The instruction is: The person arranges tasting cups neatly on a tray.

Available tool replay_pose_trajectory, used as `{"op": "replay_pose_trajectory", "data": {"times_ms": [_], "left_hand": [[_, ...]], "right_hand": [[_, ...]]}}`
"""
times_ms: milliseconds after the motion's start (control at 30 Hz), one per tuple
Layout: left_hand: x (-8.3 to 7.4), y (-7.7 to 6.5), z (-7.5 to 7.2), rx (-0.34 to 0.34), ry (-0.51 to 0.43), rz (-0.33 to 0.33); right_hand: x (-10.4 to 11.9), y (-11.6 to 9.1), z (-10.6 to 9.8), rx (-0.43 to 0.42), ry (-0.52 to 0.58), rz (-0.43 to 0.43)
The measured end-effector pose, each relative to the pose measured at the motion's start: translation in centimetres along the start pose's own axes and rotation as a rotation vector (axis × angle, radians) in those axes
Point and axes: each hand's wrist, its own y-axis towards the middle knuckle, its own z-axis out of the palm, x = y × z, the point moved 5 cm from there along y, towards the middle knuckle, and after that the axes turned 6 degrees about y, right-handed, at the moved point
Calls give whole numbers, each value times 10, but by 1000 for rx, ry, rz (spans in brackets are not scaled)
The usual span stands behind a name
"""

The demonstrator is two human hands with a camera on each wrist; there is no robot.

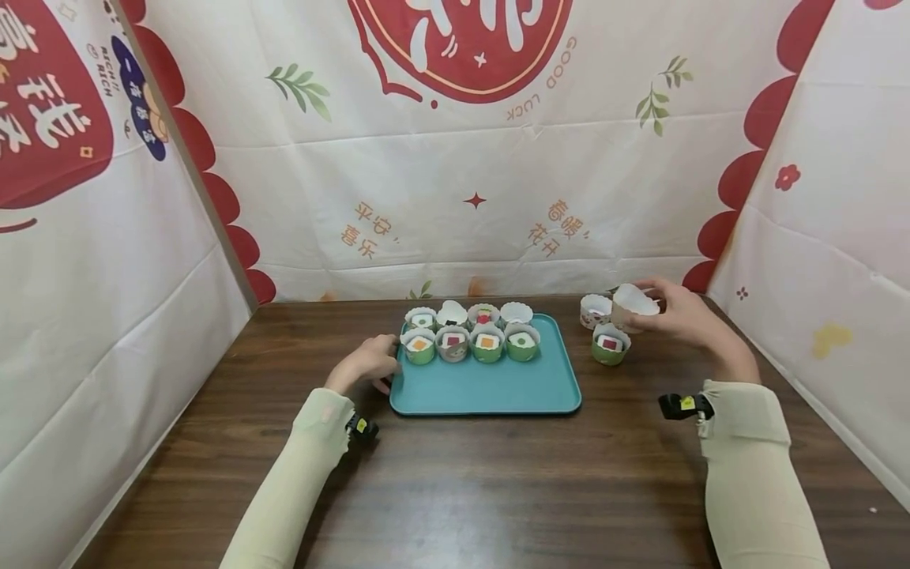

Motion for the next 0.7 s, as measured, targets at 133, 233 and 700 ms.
{"op": "replay_pose_trajectory", "data": {"times_ms": [133, 233, 700], "left_hand": [[0, 1, 1, 4, -3, 12], [0, 1, 1, 1, 2, 2], [0, -2, 1, 0, 6, 22]], "right_hand": [[11, 3, 5, 18, 2, 1], [19, 6, 10, 21, -14, -35], [47, 11, 35, 39, -8, -73]]}}
